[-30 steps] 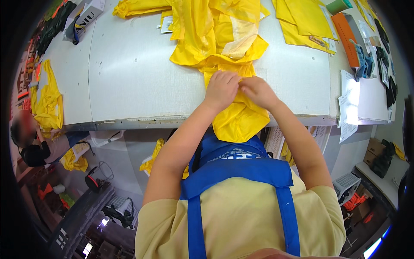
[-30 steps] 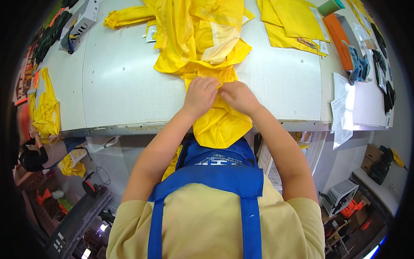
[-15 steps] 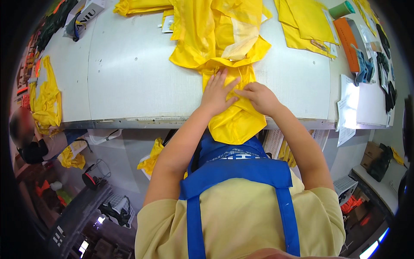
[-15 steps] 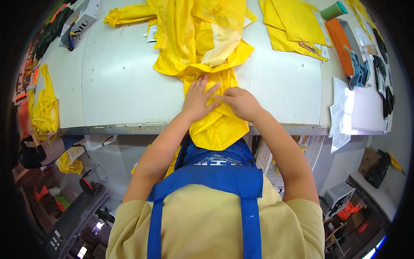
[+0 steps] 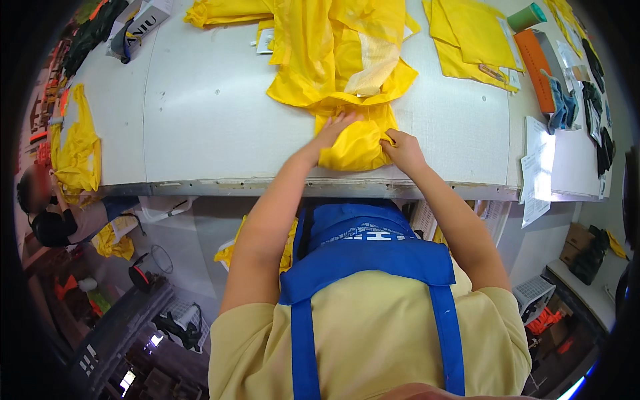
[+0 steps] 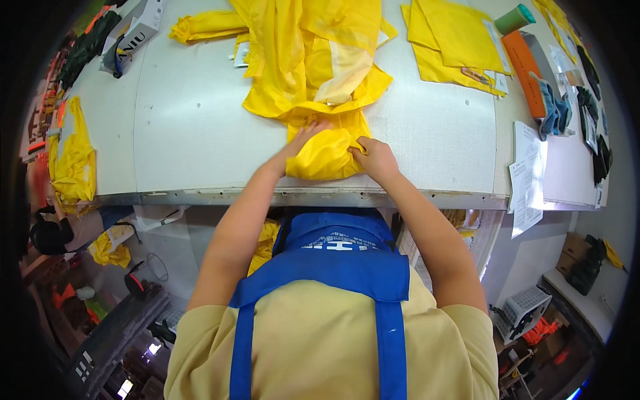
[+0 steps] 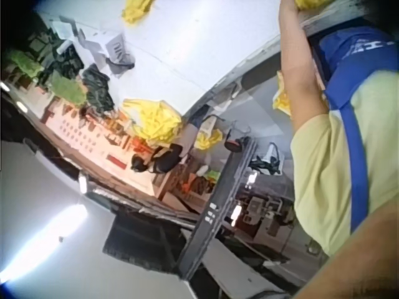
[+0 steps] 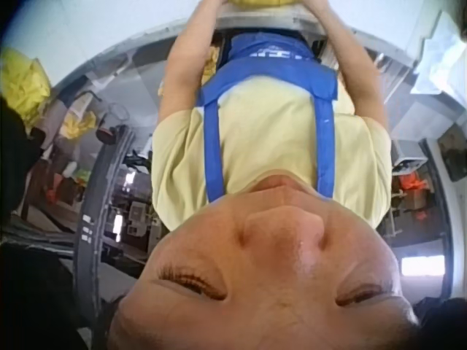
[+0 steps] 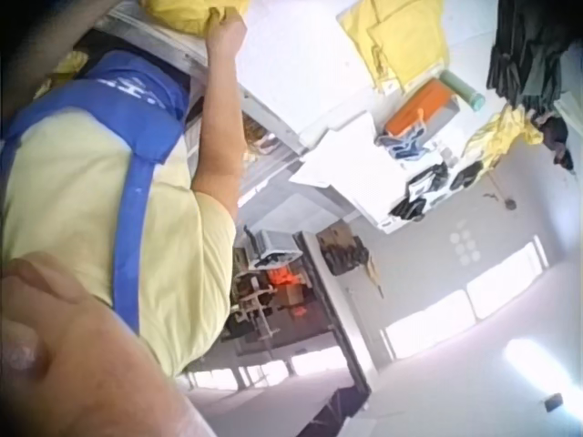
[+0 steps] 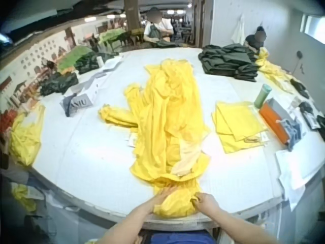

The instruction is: The person folds a yellow raincoat on a table, smoothing and aligning the fabric, then places it into a clear plastic bag. The person uses shears to trim loose threads before folding.

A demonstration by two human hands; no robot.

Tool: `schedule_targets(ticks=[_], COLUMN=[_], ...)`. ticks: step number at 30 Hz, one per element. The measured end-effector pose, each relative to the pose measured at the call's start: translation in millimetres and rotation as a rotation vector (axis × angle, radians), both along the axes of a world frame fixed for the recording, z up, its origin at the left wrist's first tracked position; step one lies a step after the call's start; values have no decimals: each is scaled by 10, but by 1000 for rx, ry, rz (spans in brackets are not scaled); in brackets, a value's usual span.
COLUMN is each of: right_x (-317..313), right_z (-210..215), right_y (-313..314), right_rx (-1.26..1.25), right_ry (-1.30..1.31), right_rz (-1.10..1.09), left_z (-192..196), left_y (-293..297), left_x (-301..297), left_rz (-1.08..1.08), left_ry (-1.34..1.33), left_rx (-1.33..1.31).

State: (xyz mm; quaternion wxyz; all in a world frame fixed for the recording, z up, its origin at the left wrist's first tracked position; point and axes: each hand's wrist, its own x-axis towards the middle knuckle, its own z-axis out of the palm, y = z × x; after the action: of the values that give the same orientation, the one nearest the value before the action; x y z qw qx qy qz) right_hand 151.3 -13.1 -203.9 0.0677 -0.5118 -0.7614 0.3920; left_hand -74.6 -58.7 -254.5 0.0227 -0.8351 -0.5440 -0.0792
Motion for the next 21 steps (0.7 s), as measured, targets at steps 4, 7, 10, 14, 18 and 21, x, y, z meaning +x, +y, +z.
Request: schedule_targets(ticks=[4,7,10,14,18,21], right_x=[-72,-98,-90,-95,53,111], right_z=[32,5,89,193,450,176], right_y=[62,2,43,-246,-372,-72], right_rx=[52,58,2,593,691,121], right_ry=[-82,-78,-155,38,-86,-202], right_rz=[-95,-114,-140,-153,437,360], left_z=[818,972,610,357,509,660], left_y=[-93,-444,-536,-461,-321,-93], left_x=[-55,139,240,209,133,141], left_rz=[144,-12,-69,-120,104,280], left_ry=[-603,-611,-516,-556,-550,-509], left_rx=[19,-144,-64,-41,-363,-609])
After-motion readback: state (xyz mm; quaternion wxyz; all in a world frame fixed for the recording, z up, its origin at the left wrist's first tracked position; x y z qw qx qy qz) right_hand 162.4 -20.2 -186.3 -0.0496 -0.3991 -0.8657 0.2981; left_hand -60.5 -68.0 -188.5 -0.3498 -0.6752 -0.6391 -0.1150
